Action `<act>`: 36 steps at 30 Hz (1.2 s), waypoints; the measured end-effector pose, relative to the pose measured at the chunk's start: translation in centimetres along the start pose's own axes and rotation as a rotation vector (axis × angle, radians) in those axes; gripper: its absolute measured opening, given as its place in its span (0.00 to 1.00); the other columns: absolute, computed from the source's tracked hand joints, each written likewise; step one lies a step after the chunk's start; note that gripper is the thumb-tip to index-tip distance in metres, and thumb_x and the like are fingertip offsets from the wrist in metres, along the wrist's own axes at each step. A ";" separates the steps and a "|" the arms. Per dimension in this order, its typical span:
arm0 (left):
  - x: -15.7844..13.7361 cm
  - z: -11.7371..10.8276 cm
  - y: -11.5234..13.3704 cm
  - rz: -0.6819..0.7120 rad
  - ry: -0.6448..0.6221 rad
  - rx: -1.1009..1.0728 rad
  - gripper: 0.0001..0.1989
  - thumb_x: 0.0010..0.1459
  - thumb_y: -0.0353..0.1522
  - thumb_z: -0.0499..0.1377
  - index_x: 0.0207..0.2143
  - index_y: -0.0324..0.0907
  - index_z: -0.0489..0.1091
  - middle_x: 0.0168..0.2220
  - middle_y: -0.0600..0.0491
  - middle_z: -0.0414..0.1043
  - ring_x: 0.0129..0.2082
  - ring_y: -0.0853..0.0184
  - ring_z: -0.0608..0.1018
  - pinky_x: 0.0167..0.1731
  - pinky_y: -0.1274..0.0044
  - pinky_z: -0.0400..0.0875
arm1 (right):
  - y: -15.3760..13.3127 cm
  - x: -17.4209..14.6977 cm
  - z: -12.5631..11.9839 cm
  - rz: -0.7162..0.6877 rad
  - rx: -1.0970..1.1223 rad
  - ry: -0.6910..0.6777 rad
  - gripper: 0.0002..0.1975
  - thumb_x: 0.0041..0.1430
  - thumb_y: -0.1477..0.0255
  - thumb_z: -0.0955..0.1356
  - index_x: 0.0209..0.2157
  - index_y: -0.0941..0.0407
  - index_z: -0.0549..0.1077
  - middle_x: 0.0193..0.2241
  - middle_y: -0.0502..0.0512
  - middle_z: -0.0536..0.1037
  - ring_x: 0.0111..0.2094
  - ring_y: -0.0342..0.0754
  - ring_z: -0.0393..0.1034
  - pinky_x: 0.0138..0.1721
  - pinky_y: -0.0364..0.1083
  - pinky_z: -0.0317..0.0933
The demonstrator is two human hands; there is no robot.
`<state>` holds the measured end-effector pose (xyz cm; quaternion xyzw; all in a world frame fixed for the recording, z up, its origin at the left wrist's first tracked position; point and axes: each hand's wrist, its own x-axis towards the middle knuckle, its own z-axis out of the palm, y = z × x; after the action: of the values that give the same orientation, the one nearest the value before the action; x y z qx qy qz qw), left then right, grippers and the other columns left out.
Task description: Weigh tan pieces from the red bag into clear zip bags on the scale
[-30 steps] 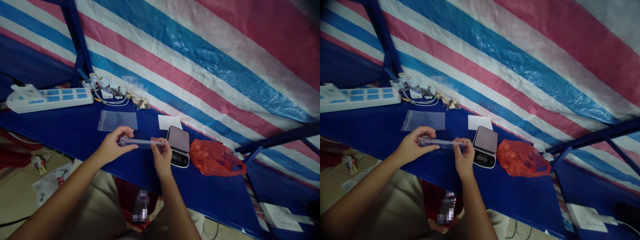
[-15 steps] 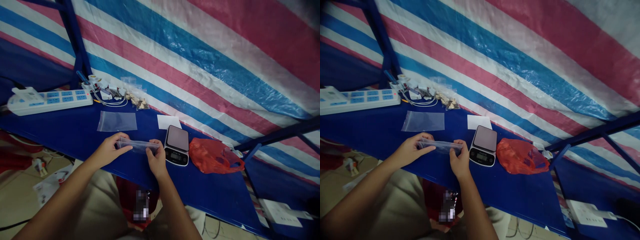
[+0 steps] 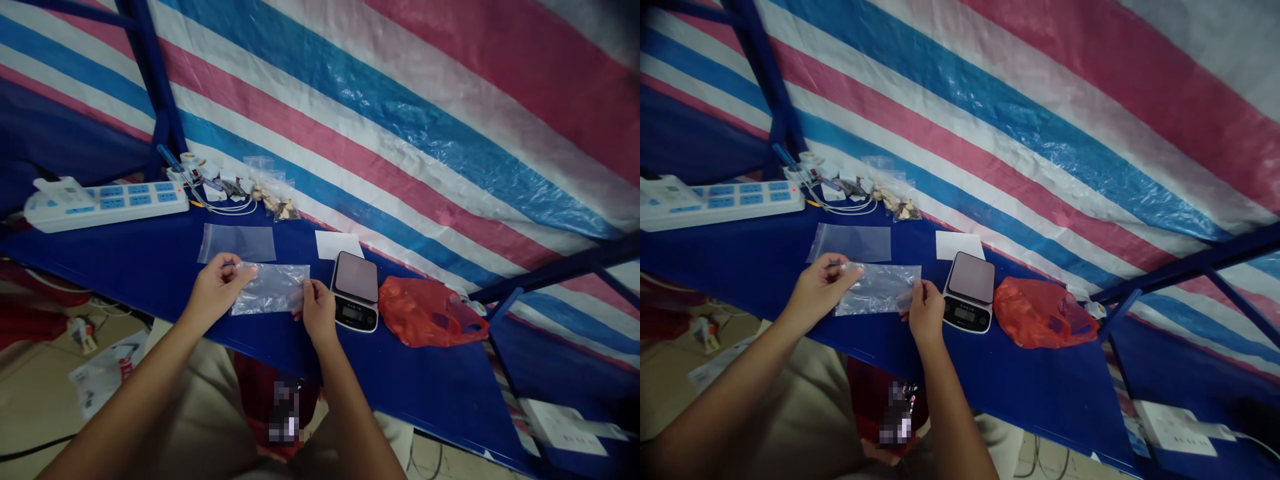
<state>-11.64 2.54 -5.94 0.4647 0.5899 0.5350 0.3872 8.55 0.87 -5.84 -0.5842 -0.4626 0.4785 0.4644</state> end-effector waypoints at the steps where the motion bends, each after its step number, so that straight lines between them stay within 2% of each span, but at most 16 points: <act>1: 0.1 -0.1 -0.1 -0.007 0.015 -0.030 0.23 0.46 0.46 0.67 0.37 0.46 0.61 0.21 0.62 0.66 0.17 0.72 0.67 0.18 0.80 0.57 | -0.2 0.1 0.1 -0.006 -0.035 0.011 0.15 0.65 0.58 0.62 0.39 0.55 0.72 0.24 0.49 0.76 0.15 0.43 0.65 0.13 0.41 0.58; 5: 0.3 -0.8 -0.1 0.044 0.017 -0.062 0.22 0.50 0.44 0.66 0.36 0.47 0.55 0.25 0.61 0.70 0.18 0.72 0.69 0.18 0.79 0.59 | -0.5 0.6 0.5 -0.059 -0.131 0.046 0.15 0.67 0.59 0.61 0.37 0.54 0.72 0.20 0.46 0.74 0.12 0.41 0.62 0.14 0.40 0.57; 8: 0.8 -1.5 -0.1 0.099 -0.016 0.019 0.18 0.55 0.44 0.63 0.32 0.45 0.58 0.25 0.59 0.71 0.20 0.73 0.70 0.20 0.80 0.61 | -0.5 1.5 0.9 -0.058 -0.156 0.067 0.14 0.67 0.60 0.62 0.36 0.53 0.72 0.20 0.47 0.74 0.13 0.42 0.64 0.15 0.41 0.58; 10: 1.5 -2.0 0.0 0.128 -0.057 0.072 0.17 0.56 0.45 0.63 0.32 0.43 0.64 0.26 0.57 0.73 0.23 0.71 0.72 0.24 0.80 0.65 | -0.6 2.5 1.4 -0.056 -0.179 0.079 0.13 0.66 0.61 0.62 0.36 0.53 0.72 0.20 0.47 0.75 0.14 0.43 0.65 0.14 0.42 0.58; 14: 4.8 -3.8 0.6 0.173 -0.079 0.214 0.19 0.53 0.47 0.64 0.38 0.41 0.74 0.38 0.50 0.80 0.33 0.65 0.78 0.33 0.77 0.71 | -1.1 6.2 3.5 -0.093 -0.301 0.059 0.13 0.68 0.64 0.61 0.33 0.54 0.72 0.20 0.49 0.75 0.14 0.44 0.67 0.17 0.42 0.60; 16: 7.2 -4.9 0.9 0.194 -0.042 0.355 0.20 0.52 0.48 0.63 0.39 0.43 0.77 0.36 0.50 0.80 0.34 0.63 0.79 0.33 0.76 0.71 | -1.8 8.3 5.0 -0.119 -0.363 0.047 0.13 0.67 0.67 0.61 0.30 0.54 0.72 0.19 0.49 0.74 0.16 0.45 0.68 0.22 0.43 0.63; 19: 10.4 -6.4 1.0 0.241 -0.041 0.611 0.19 0.53 0.48 0.61 0.39 0.44 0.78 0.31 0.51 0.79 0.32 0.61 0.78 0.34 0.74 0.71 | -3.0 10.4 6.9 -0.174 -0.439 0.054 0.12 0.65 0.70 0.63 0.27 0.54 0.72 0.21 0.54 0.75 0.25 0.51 0.74 0.32 0.48 0.66; 21: 11.7 -7.1 0.5 0.311 -0.084 0.732 0.18 0.54 0.47 0.59 0.37 0.44 0.78 0.35 0.49 0.79 0.33 0.60 0.78 0.39 0.71 0.71 | -3.8 10.5 7.4 -0.207 -0.484 0.078 0.11 0.65 0.70 0.63 0.29 0.56 0.73 0.26 0.61 0.77 0.33 0.57 0.76 0.39 0.52 0.66; 23: 12.3 -7.4 -0.3 0.398 -0.097 0.809 0.18 0.55 0.46 0.58 0.36 0.44 0.78 0.44 0.46 0.77 0.38 0.58 0.78 0.47 0.68 0.70 | -4.1 9.6 7.2 -0.229 -0.511 0.107 0.10 0.65 0.70 0.63 0.35 0.58 0.75 0.34 0.67 0.78 0.39 0.60 0.75 0.43 0.55 0.65; 25: 12.1 -7.6 -1.3 0.450 -0.054 0.860 0.18 0.55 0.46 0.57 0.37 0.43 0.78 0.50 0.44 0.73 0.48 0.55 0.75 0.55 0.64 0.66 | -4.1 7.9 6.4 -0.285 -0.528 0.133 0.12 0.65 0.70 0.63 0.44 0.60 0.74 0.43 0.70 0.76 0.43 0.60 0.74 0.44 0.55 0.65; 28: 11.3 -7.7 -2.5 0.433 -0.020 0.870 0.21 0.57 0.48 0.56 0.41 0.43 0.78 0.52 0.43 0.68 0.54 0.53 0.71 0.60 0.63 0.62 | -3.6 4.6 4.6 -0.448 -0.554 0.141 0.18 0.67 0.67 0.61 0.53 0.59 0.71 0.49 0.70 0.74 0.42 0.57 0.74 0.43 0.54 0.66; 32: 9.4 -7.0 -2.5 0.366 -0.069 0.798 0.22 0.58 0.48 0.55 0.43 0.41 0.76 0.49 0.44 0.66 0.49 0.56 0.74 0.57 0.65 0.66 | -2.8 0.6 2.2 -0.440 -0.545 0.048 0.19 0.70 0.64 0.59 0.54 0.58 0.71 0.49 0.67 0.74 0.36 0.54 0.74 0.37 0.53 0.68; 36: 6.4 -4.1 -1.8 0.374 -0.105 0.715 0.19 0.60 0.45 0.55 0.43 0.41 0.74 0.49 0.44 0.68 0.52 0.55 0.73 0.59 0.65 0.66 | -2.3 -2.6 0.0 -0.416 -0.445 0.044 0.15 0.69 0.65 0.61 0.52 0.54 0.73 0.48 0.63 0.75 0.42 0.53 0.74 0.42 0.51 0.69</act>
<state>-17.46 7.60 -6.96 0.6962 0.6234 0.3327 0.1268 8.03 -1.34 -3.20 -0.5746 -0.6555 0.2473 0.4232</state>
